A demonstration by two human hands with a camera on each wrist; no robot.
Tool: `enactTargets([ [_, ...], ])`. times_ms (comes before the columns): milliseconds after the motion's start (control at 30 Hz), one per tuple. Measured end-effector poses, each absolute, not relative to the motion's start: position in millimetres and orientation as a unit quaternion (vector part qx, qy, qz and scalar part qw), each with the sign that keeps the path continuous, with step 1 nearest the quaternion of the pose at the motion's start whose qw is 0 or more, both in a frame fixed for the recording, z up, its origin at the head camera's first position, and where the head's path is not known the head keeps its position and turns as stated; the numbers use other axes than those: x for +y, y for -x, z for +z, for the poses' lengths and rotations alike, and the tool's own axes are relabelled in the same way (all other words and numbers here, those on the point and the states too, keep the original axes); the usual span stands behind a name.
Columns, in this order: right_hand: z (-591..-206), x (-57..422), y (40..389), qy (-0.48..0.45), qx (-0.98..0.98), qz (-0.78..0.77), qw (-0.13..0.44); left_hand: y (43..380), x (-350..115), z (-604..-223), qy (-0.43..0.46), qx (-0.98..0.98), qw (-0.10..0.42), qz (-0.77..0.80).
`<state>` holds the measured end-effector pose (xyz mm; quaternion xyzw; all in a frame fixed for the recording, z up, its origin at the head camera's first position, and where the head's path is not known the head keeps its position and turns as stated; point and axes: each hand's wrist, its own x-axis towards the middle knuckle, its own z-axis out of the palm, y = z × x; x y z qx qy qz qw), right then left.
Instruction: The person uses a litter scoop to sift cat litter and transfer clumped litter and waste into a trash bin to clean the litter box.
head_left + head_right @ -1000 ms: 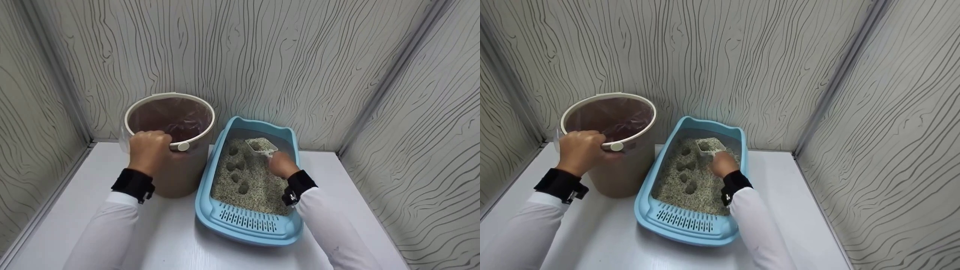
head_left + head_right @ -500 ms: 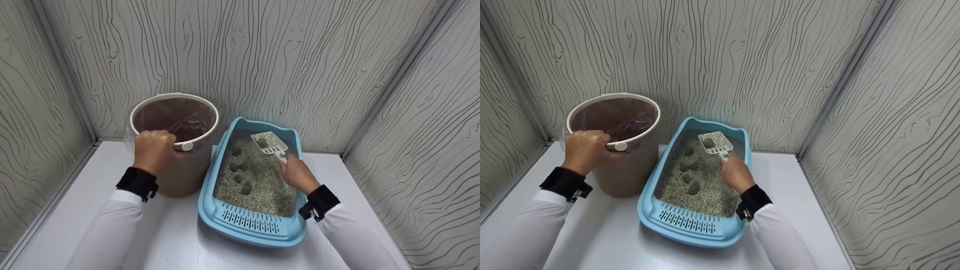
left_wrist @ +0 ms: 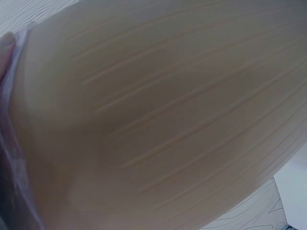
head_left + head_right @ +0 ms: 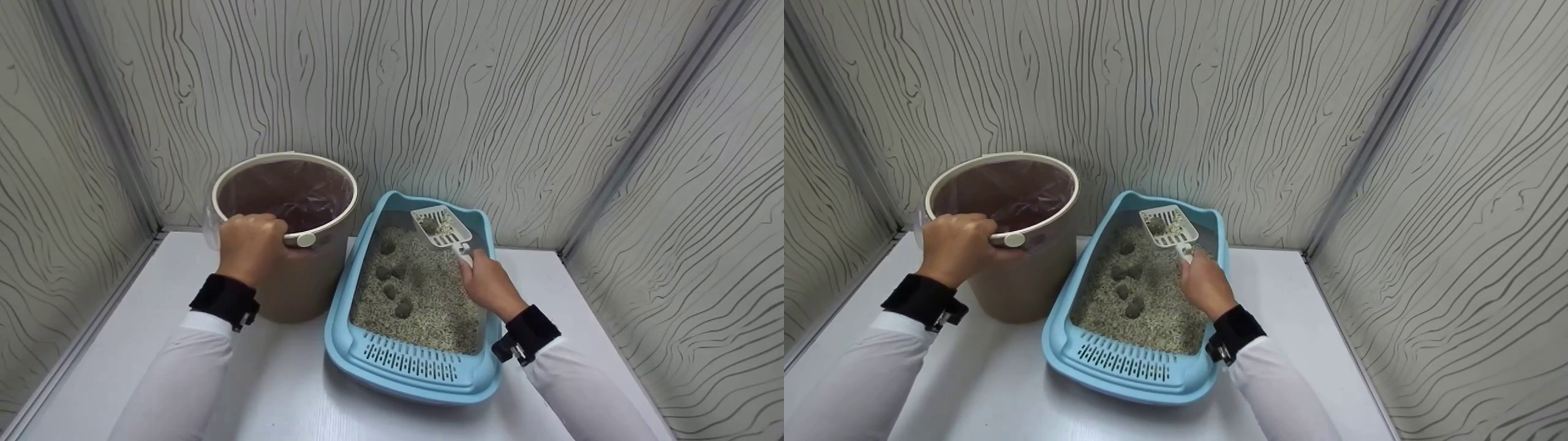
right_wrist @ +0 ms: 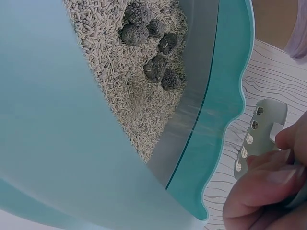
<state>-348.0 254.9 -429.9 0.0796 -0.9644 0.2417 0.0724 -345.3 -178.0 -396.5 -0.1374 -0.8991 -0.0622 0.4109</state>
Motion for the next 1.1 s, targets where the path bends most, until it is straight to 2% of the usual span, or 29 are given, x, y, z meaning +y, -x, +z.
enactTargets([
  [133, -427.1, 256.2, 345.6, -0.087, -0.962, 0.251, 0.066, 344.7, -177.4, -395.3, 0.136, -0.900, 0.409, -0.063],
  [367, -426.6, 259.3, 339.7, -0.117, -0.943, 0.311, 0.013, 343.6, -177.7, -394.7, 0.135, -0.903, 0.404, -0.063],
  [500, -428.4, 261.0, 339.2, -0.128, -0.941, 0.314, 0.005, 343.3, -177.3, -394.0, 0.135, -0.904, 0.401, -0.064],
  [767, -430.2, 261.7, 339.3, -0.115, -0.951, 0.287, 0.030, 343.8, -177.6, -394.0, 0.137, -0.903, 0.402, -0.060],
  [1100, -433.5, 265.9, 330.9, -0.117, -0.967, 0.193, 0.118, 344.3, -177.5, -394.9, 0.134, -0.901, 0.407, -0.068],
])
